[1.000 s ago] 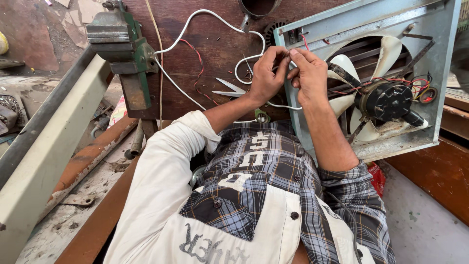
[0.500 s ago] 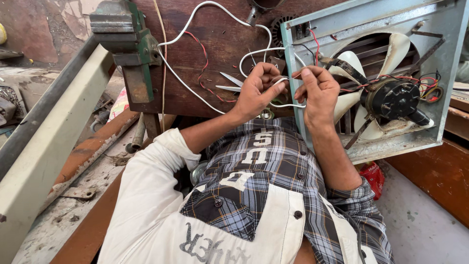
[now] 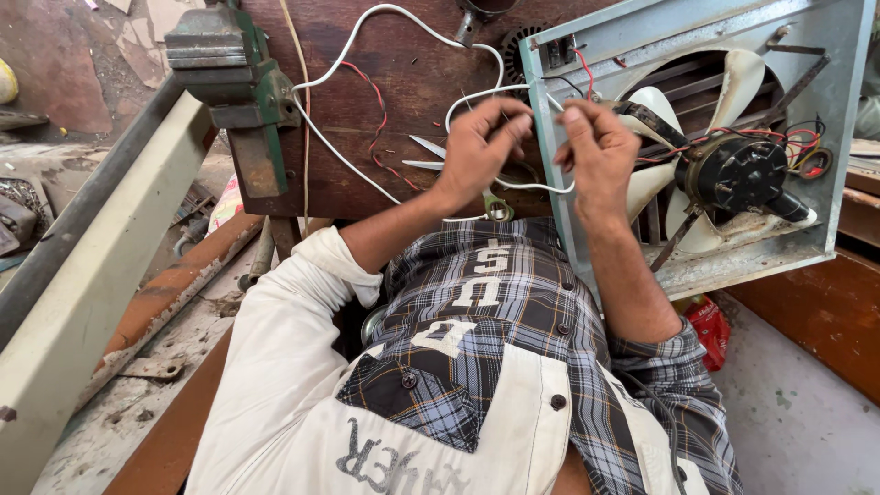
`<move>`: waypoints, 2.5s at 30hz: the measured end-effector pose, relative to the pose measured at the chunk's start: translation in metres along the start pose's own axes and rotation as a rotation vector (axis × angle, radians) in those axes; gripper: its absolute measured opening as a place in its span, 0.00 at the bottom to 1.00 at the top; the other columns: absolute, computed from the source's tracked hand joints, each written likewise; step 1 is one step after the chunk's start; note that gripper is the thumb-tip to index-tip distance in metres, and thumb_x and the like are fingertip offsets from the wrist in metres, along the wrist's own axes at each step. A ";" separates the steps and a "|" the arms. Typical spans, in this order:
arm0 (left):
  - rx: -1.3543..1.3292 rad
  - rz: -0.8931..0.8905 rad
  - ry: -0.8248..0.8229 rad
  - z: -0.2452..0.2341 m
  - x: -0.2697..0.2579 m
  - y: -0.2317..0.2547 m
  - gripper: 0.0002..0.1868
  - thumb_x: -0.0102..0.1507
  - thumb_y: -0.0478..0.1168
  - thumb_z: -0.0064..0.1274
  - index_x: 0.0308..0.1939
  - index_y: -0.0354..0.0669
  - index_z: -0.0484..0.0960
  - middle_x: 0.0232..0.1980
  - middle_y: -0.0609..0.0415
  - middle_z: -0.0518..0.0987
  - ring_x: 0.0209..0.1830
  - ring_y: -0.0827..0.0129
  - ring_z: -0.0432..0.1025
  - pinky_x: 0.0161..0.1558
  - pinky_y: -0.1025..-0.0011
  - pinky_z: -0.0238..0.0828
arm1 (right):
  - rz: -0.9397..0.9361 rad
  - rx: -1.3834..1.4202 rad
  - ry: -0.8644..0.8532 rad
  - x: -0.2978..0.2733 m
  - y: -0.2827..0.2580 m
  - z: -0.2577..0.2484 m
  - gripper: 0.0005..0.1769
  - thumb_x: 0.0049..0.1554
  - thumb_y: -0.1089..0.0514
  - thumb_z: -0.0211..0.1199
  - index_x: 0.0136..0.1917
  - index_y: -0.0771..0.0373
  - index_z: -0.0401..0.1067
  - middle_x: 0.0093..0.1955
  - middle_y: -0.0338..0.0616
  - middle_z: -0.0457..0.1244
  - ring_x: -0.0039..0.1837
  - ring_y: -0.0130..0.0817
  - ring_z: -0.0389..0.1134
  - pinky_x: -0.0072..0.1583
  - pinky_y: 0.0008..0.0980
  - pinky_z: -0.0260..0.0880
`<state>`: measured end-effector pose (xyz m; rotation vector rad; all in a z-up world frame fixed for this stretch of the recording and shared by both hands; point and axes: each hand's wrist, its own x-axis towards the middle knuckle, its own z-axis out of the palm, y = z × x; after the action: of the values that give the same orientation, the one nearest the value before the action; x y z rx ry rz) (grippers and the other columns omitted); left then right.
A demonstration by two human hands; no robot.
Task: The person repairs a wall-mounted fan by stripping wires with shears, twisting connections, and securing them with electrical tape. They handle the fan motor, wires, and a power cord throughout the process.
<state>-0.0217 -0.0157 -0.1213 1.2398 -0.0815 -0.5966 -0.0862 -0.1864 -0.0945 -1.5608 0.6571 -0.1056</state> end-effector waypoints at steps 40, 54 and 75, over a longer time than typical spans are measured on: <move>0.543 0.344 0.211 -0.004 0.084 -0.025 0.04 0.66 0.37 0.56 0.44 0.42 0.80 0.35 0.53 0.81 0.29 0.68 0.77 0.34 0.69 0.73 | -0.502 -0.789 -0.032 0.108 0.050 0.005 0.05 0.63 0.65 0.68 0.46 0.67 0.74 0.41 0.44 0.63 0.41 0.39 0.64 0.45 0.40 0.65; 0.775 0.412 0.222 0.005 0.103 -0.031 0.06 0.66 0.41 0.55 0.44 0.47 0.77 0.40 0.54 0.82 0.37 0.55 0.78 0.36 0.60 0.74 | -0.542 -0.830 -0.021 0.095 0.031 0.009 0.10 0.61 0.65 0.72 0.55 0.67 0.76 0.44 0.45 0.64 0.40 0.35 0.66 0.44 0.36 0.66; 0.820 0.532 0.290 0.006 0.081 -0.043 0.06 0.64 0.36 0.57 0.38 0.42 0.75 0.34 0.56 0.76 0.27 0.63 0.75 0.28 0.68 0.71 | -0.620 -0.755 0.099 0.071 0.038 0.018 0.07 0.67 0.67 0.66 0.58 0.67 0.72 0.50 0.42 0.62 0.46 0.29 0.64 0.47 0.35 0.66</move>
<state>0.0280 -0.0673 -0.1787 1.9883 -0.4297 0.1210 -0.0329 -0.2018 -0.1553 -2.4694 0.2625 -0.4376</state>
